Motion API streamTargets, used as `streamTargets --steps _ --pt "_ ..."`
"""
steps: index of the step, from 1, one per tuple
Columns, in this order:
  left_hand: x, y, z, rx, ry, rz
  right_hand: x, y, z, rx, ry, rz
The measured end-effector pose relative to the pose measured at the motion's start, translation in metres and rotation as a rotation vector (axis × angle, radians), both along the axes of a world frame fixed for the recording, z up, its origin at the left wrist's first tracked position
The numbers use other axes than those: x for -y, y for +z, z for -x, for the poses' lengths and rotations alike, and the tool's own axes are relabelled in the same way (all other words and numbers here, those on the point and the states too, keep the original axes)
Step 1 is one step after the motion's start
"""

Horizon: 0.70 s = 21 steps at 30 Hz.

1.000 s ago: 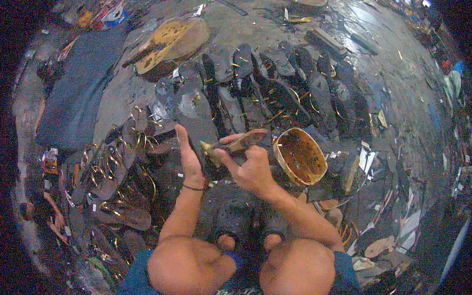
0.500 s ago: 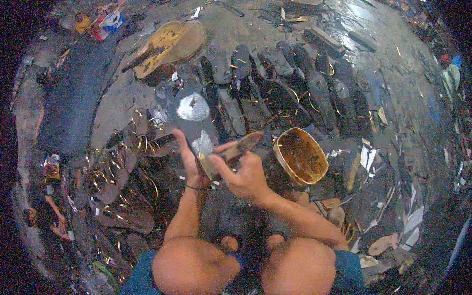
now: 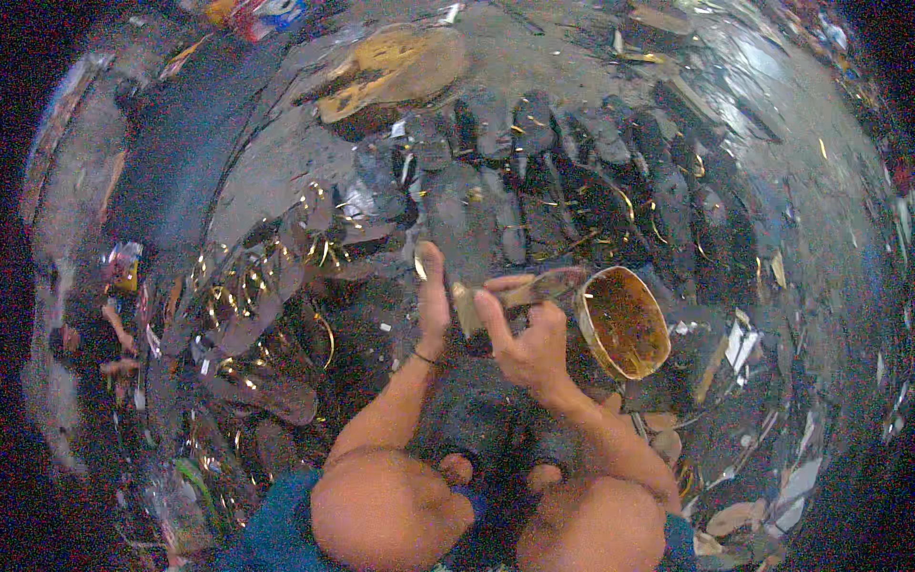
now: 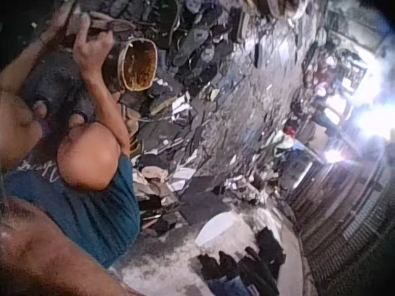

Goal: The person sits on the floor and applies a brown adhesive to the soles of black flip-flops using a brush. They repeatedly dip the brush into a container and spread the glue across each sole, then place the treated flip-flop aside.

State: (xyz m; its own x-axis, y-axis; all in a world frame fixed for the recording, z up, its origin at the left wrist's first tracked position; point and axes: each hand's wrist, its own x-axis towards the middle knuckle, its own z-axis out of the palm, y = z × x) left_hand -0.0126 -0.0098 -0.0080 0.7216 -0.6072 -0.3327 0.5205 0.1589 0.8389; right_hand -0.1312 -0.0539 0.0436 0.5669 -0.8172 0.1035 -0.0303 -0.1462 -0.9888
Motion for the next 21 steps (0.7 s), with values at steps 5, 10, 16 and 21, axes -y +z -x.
streamTargets --steps 5,10,16,21 --pt "-0.006 0.020 -0.009 -0.203 -0.123 0.111 0.029 0.009 0.024 -0.189 0.109 -0.243" --pt "-0.029 0.002 -0.019 -0.159 -0.260 -0.033 0.008 -0.059 0.037 -0.223 0.329 -0.588" --pt "-0.085 0.124 -0.118 1.642 -0.090 -0.778 0.150 -0.067 0.084 -0.207 -0.074 -0.487" --pt "-0.237 0.131 -0.320 1.608 0.036 -1.606 0.254 -0.070 0.029 -0.139 -0.148 -0.501"
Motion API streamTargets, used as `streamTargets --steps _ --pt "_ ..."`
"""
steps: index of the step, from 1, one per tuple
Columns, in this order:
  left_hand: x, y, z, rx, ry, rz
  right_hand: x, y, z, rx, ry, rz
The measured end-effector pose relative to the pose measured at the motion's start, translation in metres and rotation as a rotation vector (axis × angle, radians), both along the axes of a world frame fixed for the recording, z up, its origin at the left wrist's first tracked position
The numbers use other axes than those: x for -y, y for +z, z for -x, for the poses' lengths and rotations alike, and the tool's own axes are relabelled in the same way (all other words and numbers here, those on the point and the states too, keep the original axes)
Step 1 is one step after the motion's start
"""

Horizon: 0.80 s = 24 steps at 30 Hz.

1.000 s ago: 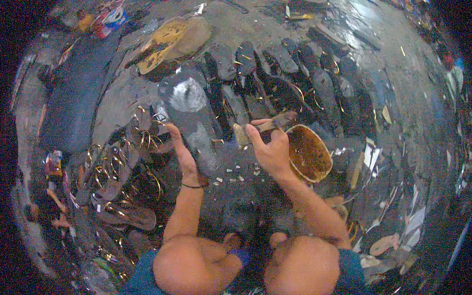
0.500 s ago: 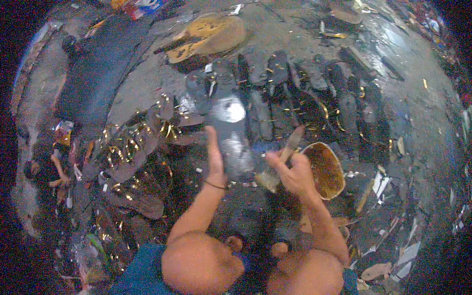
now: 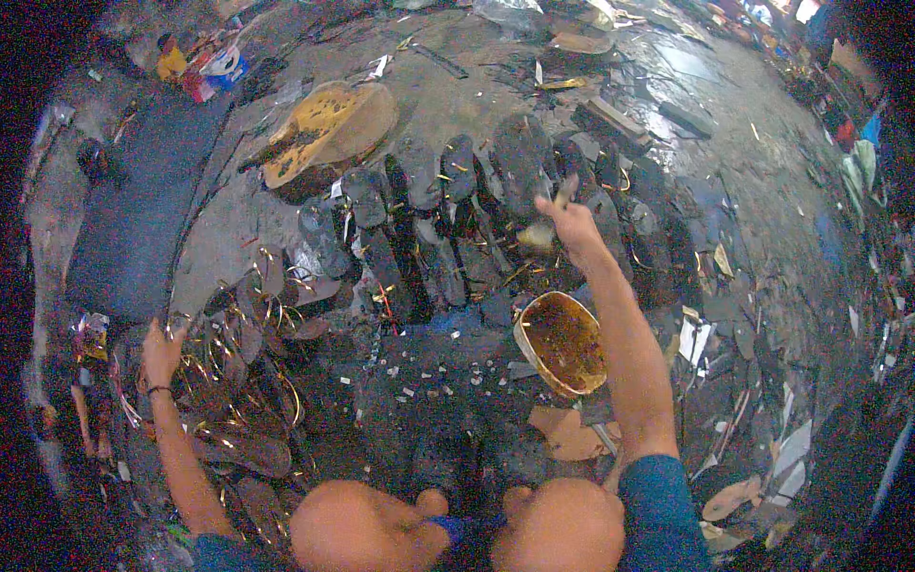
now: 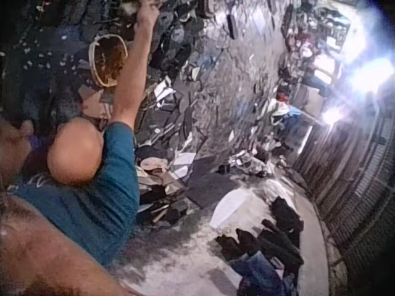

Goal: The person sits on the floor and applies a brown adhesive to the soles of black flip-flops using a brush. They repeatedly dip the brush into a container and spread the glue across each sole, then place the treated flip-flop aside.

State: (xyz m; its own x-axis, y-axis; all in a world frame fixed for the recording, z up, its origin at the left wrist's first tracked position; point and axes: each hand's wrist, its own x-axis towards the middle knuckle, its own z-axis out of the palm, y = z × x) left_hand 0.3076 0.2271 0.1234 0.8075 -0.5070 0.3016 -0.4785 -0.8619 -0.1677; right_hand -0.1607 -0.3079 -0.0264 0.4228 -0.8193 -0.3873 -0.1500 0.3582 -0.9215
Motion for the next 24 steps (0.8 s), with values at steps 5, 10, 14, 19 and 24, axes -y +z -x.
streamTargets --steps 5,10,14,19,24 --pt "-0.039 -0.039 -0.040 -0.154 0.026 -0.026 0.007 -0.024 0.009 -0.194 -0.028 0.152" --pt "-0.049 0.006 -0.012 0.046 -0.227 0.296 -0.070 -0.039 0.100 -0.242 -0.074 0.421" --pt "0.046 0.040 0.161 -0.209 -0.456 0.401 -0.123 -0.034 0.129 -0.576 0.125 0.726" --pt "0.086 -0.097 0.289 -0.838 -0.664 0.140 -0.140 -0.043 0.137 -0.688 0.060 0.877" --pt "0.059 -0.218 0.338 -0.988 -0.843 0.174 -0.175 0.002 0.191 -0.991 0.423 0.642"
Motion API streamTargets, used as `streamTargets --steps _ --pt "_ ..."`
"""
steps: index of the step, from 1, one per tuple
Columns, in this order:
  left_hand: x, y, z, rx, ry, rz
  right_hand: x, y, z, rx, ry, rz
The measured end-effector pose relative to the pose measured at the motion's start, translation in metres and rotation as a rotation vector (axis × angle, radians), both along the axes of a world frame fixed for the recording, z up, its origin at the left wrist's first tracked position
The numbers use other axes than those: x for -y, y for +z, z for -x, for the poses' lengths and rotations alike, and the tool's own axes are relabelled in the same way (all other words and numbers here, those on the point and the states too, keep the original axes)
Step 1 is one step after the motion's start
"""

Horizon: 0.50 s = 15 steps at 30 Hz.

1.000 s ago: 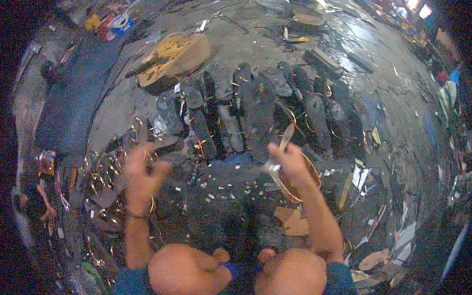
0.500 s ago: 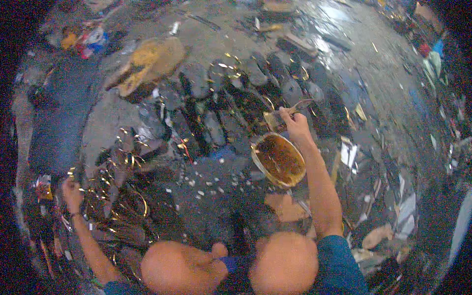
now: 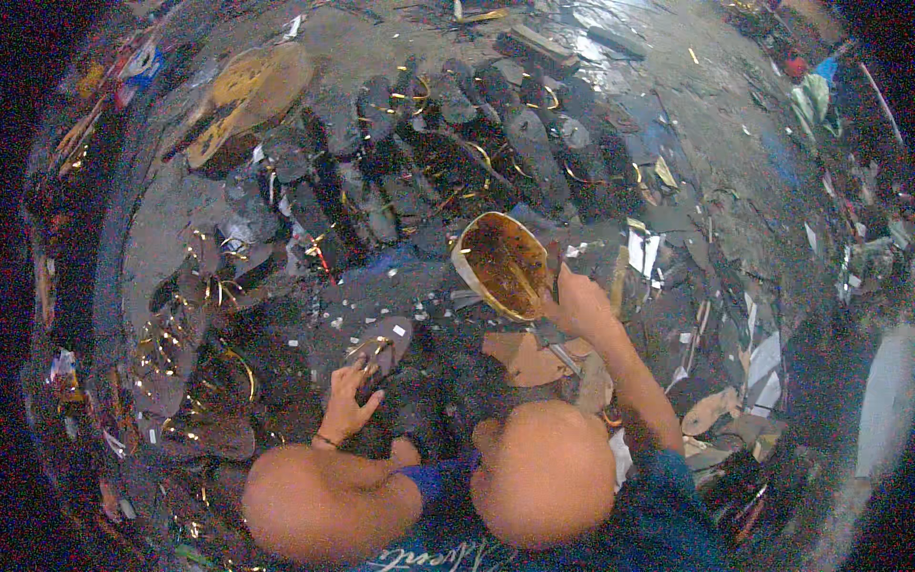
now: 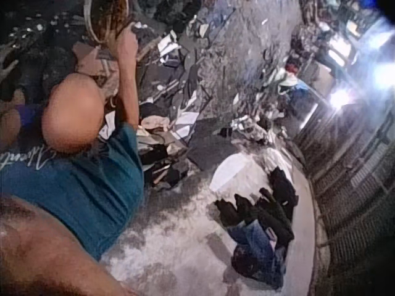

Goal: The person sits on the floor and applies a brown adhesive to the soles of black flip-flops using a brush. They repeatedly dip the brush into a container and spread the glue across each sole, then place the treated flip-flop aside.

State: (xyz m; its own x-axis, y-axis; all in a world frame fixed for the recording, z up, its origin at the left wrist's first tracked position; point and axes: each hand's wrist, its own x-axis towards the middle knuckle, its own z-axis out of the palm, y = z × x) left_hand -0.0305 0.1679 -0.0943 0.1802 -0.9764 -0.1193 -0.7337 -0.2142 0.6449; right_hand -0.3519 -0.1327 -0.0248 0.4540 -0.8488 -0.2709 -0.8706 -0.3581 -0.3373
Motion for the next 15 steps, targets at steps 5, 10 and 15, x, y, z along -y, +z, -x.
streamTargets --steps 5,10,15 --pt "0.063 -0.017 -0.001 -0.125 -0.264 0.007 -0.001 0.024 0.029 -0.054 0.259 -0.310" --pt "0.089 -0.033 -0.005 -0.481 -0.035 -0.100 0.003 0.071 -0.042 1.264 -0.573 -0.900" --pt "0.159 0.087 0.004 -1.482 0.566 0.267 -0.010 0.096 -0.142 1.285 -0.243 -0.409"
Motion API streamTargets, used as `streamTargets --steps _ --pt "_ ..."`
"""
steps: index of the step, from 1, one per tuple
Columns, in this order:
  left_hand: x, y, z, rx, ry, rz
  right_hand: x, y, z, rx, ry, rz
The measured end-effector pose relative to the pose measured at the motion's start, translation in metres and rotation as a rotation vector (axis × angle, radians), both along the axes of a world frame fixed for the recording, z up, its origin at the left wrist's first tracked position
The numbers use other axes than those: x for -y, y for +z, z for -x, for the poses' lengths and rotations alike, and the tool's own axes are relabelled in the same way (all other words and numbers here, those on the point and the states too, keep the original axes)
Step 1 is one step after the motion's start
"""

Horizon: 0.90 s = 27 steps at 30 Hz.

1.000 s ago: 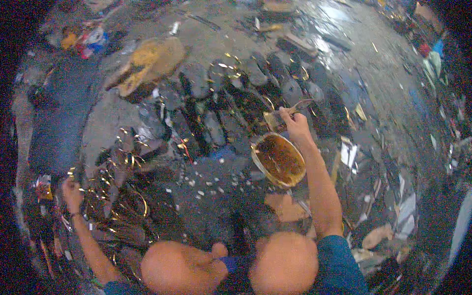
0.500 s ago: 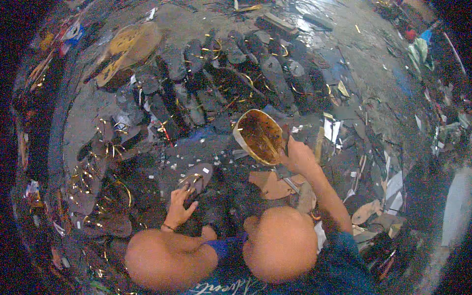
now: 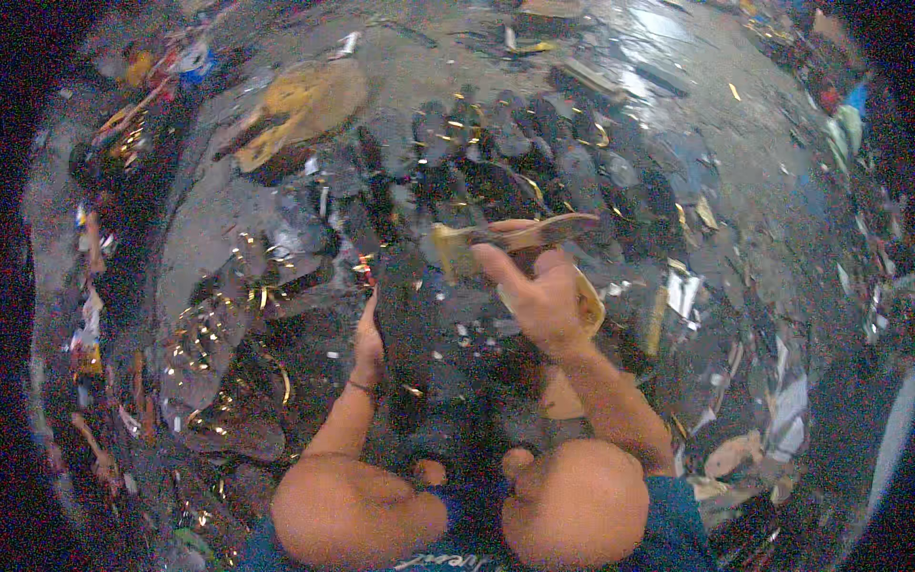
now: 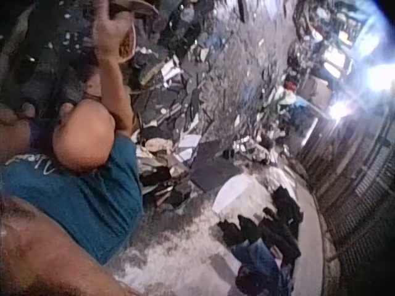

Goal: The person sits on the floor and applies a brown adhesive to the soles of black flip-flops using a brush. They repeatedly dip the brush into a container and spread the glue across each sole, then place the treated flip-flop aside.

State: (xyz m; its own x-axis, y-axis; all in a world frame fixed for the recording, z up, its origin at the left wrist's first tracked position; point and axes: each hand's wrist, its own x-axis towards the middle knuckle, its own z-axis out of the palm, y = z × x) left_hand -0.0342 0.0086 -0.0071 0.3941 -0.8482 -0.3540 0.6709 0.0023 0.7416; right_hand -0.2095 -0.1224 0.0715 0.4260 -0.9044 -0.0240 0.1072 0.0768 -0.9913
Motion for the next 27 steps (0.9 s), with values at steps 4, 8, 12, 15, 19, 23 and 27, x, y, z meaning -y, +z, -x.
streamTargets --steps 4,8,12,15,19,23,27 --pt "0.002 0.000 -0.029 -0.222 -0.008 0.230 -0.023 -0.012 -0.071 -0.198 0.159 0.587" --pt "0.002 -0.001 -0.016 -0.266 0.093 0.140 -0.024 -0.031 -0.064 -0.178 0.153 0.602" --pt "-0.009 -0.012 0.001 0.126 0.149 -0.116 -0.021 -0.021 -0.072 -0.097 0.074 0.696" --pt "-0.011 -0.023 -0.016 0.306 0.257 -0.080 -0.023 -0.011 -0.074 -0.168 0.033 0.585" --pt "0.008 0.022 0.010 0.194 0.238 -0.011 -0.026 -0.024 -0.062 -0.036 -0.056 0.765" --pt "0.003 0.007 -0.001 0.280 0.322 0.000 -0.033 -0.024 -0.073 -0.103 -0.070 0.251" --pt "-0.041 -0.005 0.002 -0.050 -0.065 -0.145 -0.048 -0.011 -0.058 0.352 0.257 -0.613"
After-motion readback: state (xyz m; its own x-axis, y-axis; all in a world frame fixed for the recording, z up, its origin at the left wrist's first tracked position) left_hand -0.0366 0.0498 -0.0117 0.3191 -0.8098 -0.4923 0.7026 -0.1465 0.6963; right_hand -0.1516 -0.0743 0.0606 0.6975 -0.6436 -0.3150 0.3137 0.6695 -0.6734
